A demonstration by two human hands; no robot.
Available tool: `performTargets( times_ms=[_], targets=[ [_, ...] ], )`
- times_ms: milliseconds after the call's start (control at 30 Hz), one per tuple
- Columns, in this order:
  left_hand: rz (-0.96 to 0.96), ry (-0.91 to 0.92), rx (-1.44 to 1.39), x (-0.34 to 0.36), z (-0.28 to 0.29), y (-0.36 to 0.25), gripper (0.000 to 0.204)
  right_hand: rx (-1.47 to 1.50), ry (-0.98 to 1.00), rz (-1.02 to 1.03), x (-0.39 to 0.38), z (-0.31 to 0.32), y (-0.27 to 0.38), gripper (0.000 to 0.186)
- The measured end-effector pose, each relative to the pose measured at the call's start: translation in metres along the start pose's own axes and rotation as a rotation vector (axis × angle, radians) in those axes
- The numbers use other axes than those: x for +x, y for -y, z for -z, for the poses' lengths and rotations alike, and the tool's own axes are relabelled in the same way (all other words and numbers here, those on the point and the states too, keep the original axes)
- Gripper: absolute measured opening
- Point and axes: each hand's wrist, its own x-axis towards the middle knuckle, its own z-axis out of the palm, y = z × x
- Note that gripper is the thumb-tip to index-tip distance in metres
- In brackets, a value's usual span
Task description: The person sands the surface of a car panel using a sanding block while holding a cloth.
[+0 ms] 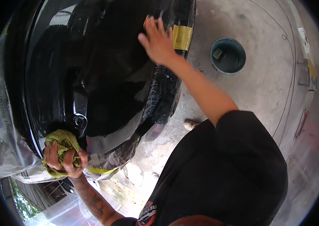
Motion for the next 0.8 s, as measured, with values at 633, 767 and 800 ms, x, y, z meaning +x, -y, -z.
performTargets(
  times_ms=[633, 767, 800],
  targets=[
    [-0.015, 0.002, -0.004, 0.001, 0.001, 0.000, 0.019, -0.018, 0.079, 0.080, 0.027, 0.010, -0.036, 0.066],
    [-0.022, 0.019, 0.013, 0.003, 0.001, 0.001, 0.019, -0.103, 0.001, 0.115, 0.053, 0.010, -0.060, 0.064],
    [-0.024, 0.013, 0.008, 0.004, 0.000, 0.001, 0.019, -0.109, -0.004, 0.113, 0.074, 0.017, -0.071, 0.064]
  ],
)
